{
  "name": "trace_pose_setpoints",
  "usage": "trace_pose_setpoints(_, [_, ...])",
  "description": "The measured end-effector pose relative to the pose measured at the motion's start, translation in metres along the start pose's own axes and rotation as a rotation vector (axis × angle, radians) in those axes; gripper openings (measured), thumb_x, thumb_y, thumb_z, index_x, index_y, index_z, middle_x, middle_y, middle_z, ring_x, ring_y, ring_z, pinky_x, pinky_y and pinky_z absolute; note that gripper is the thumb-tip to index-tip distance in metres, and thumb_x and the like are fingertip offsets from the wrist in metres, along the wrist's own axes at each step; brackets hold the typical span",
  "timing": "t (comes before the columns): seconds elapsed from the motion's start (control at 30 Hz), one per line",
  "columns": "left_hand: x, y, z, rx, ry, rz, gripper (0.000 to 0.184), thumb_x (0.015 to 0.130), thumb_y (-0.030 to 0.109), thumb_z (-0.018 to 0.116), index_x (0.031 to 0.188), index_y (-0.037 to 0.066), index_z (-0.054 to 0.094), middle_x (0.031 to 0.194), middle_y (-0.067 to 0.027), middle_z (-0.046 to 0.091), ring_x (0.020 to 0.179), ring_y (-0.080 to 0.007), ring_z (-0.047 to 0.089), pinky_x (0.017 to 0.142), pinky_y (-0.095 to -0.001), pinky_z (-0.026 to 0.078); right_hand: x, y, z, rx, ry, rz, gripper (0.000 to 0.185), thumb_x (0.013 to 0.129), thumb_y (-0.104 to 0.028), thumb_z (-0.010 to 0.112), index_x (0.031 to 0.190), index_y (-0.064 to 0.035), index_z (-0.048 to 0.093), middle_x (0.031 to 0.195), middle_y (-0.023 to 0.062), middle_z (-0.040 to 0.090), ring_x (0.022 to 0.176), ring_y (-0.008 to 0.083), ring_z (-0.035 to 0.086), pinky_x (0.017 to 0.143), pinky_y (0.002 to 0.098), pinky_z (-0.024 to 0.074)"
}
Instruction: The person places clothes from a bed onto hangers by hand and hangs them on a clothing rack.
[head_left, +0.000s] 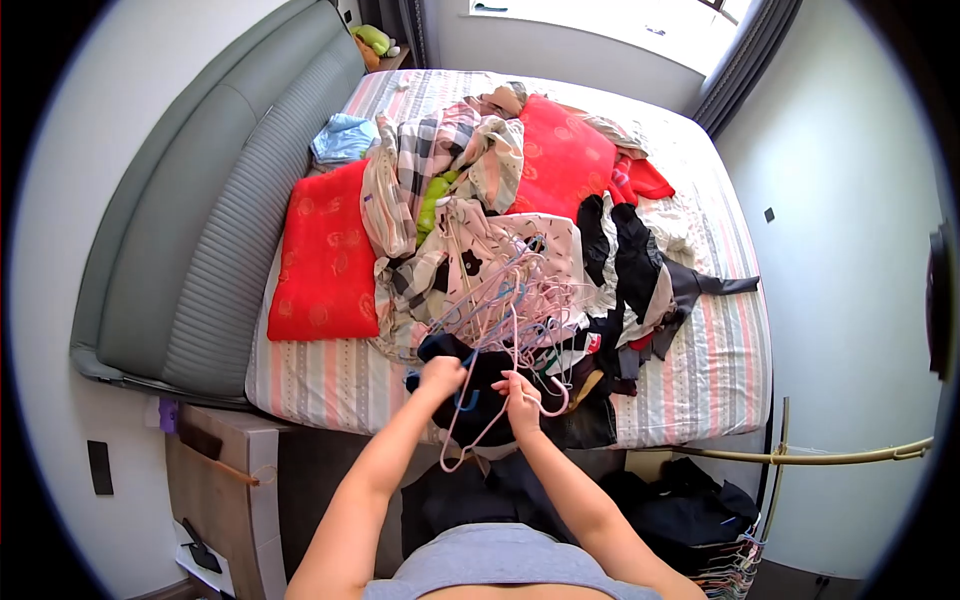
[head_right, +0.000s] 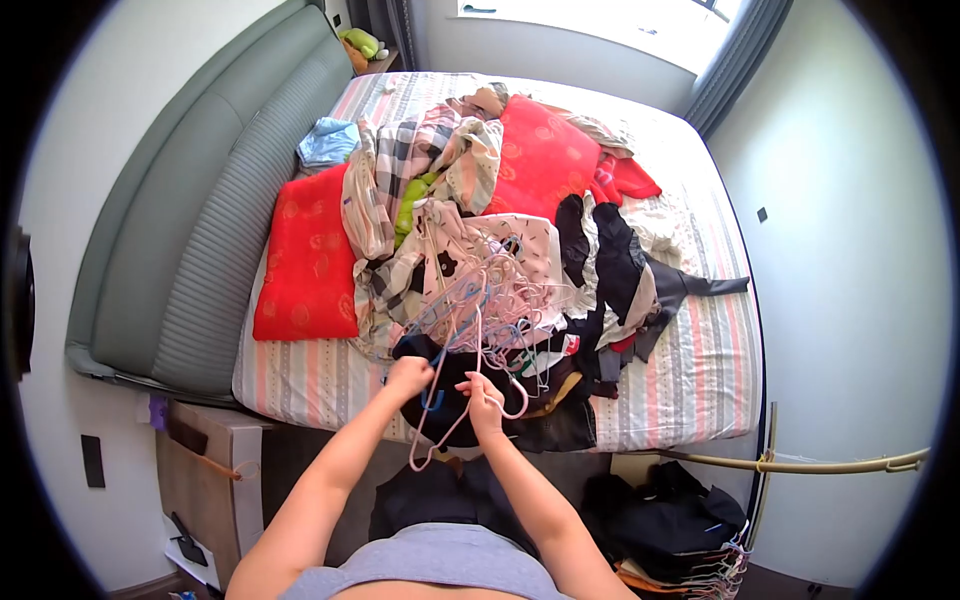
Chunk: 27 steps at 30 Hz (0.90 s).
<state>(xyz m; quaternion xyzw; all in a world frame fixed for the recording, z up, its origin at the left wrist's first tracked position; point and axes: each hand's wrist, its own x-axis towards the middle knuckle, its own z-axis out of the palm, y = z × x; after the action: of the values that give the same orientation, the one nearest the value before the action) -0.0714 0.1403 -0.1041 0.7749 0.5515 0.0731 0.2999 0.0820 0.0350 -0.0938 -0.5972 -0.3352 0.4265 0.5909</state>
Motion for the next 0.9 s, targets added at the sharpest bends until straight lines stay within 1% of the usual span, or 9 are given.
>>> trace_pose_setpoints(0.1, [-0.009,-0.033,-0.001,0.094,0.124,0.072,0.023,0.075,0.026,0.055,0.069,0.004,0.058,0.068,-0.0185,0.06,0.067,-0.0364,0.059,0.061,-0.0461,0.047,-0.008,-0.006,-0.022,0.109,0.018,0.209,0.027,0.093,-0.025,0.045,0.098,-0.0029,0.059,0.078,0.0059,0.064,0.069,0.011,0.061,0.053,0.0233,0.0499])
trace_pose_setpoints(0.23, [-0.023,-0.016,-0.018,0.059,0.162,0.142,0.027,0.081,0.028,0.055,0.068,0.004,0.054,0.066,-0.0192,0.058,0.065,-0.0373,0.058,0.058,-0.0473,0.045,0.006,0.017,-0.04,0.379,0.411,0.358,0.021,0.093,-0.025,0.046,0.086,-0.0085,0.057,0.053,-0.0054,0.038,0.039,0.0043,0.026,0.036,0.0195,0.0206])
trace_pose_setpoints(0.33, [-0.032,0.011,-0.031,0.012,0.215,0.188,0.031,0.083,0.03,0.054,0.067,0.004,0.053,0.064,-0.0188,0.057,0.063,-0.0378,0.057,0.056,-0.0477,0.044,-0.005,-0.03,-0.021,0.439,0.005,0.379,0.021,0.092,-0.024,0.047,0.085,-0.0084,0.058,0.05,-0.0058,0.037,0.036,0.0046,0.027,0.034,0.0204,0.0208])
trace_pose_setpoints(0.4, [-0.041,0.031,-0.025,0.014,0.201,0.305,0.03,0.081,0.029,0.054,0.063,0.005,0.053,0.061,-0.0167,0.056,0.059,-0.0363,0.057,0.053,-0.0463,0.044,0.009,-0.011,-0.027,0.054,0.128,0.269,0.023,0.09,-0.027,0.051,0.081,-0.0078,0.058,0.047,-0.0062,0.035,0.036,0.0039,0.03,0.033,0.0208,0.0215])
trace_pose_setpoints(0.47, [-0.046,0.042,-0.021,-0.01,0.135,0.32,0.031,0.08,0.028,0.053,0.061,0.004,0.053,0.059,-0.0164,0.056,0.058,-0.0356,0.057,0.053,-0.046,0.044,0.024,0.005,-0.03,0.132,0.355,0.226,0.021,0.089,-0.027,0.054,0.078,-0.0087,0.057,0.048,-0.0063,0.036,0.036,0.0037,0.03,0.033,0.0202,0.021])
trace_pose_setpoints(0.6, [-0.027,0.018,-0.021,0.082,0.195,0.172,0.03,0.081,0.029,0.055,0.063,0.004,0.055,0.061,-0.0179,0.057,0.06,-0.0363,0.058,0.054,-0.0455,0.046,0.035,-0.051,-0.024,0.568,0.282,0.45,0.021,0.089,-0.024,0.054,0.078,-0.0068,0.056,0.049,-0.0069,0.032,0.036,0.0034,0.026,0.033,0.0201,0.0188])
trace_pose_setpoints(0.73, [-0.022,-0.003,-0.036,0.092,0.274,0.102,0.028,0.083,0.029,0.054,0.07,0.004,0.056,0.065,-0.0197,0.059,0.062,-0.0377,0.058,0.056,-0.0474,0.045,0.038,-0.005,-0.056,0.272,0.61,0.301,0.018,0.087,-0.025,0.056,0.078,-0.009,0.056,0.049,-0.0068,0.032,0.034,0.0048,0.026,0.032,0.0204,0.0194])
trace_pose_setpoints(0.77, [-0.02,-0.008,-0.039,0.089,0.316,0.1,0.029,0.084,0.029,0.053,0.07,0.004,0.055,0.064,-0.0194,0.058,0.063,-0.0375,0.058,0.057,-0.0469,0.046,0.046,0.018,-0.075,0.353,0.695,0.385,0.019,0.086,-0.028,0.057,0.079,-0.0105,0.055,0.048,-0.0064,0.032,0.033,0.0054,0.027,0.031,0.0207,0.0196])
trace_pose_setpoints(0.9, [-0.009,-0.024,-0.055,0.013,0.347,0.074,0.03,0.086,0.029,0.05,0.074,0.003,0.057,0.066,-0.0208,0.059,0.064,-0.0392,0.058,0.058,-0.0478,0.045,0.058,-0.04,-0.092,0.459,0.206,0.481,0.021,0.092,-0.025,0.047,0.092,-0.0056,0.055,0.05,-0.0087,0.026,0.037,0.0031,0.021,0.034,0.0198,0.0172])
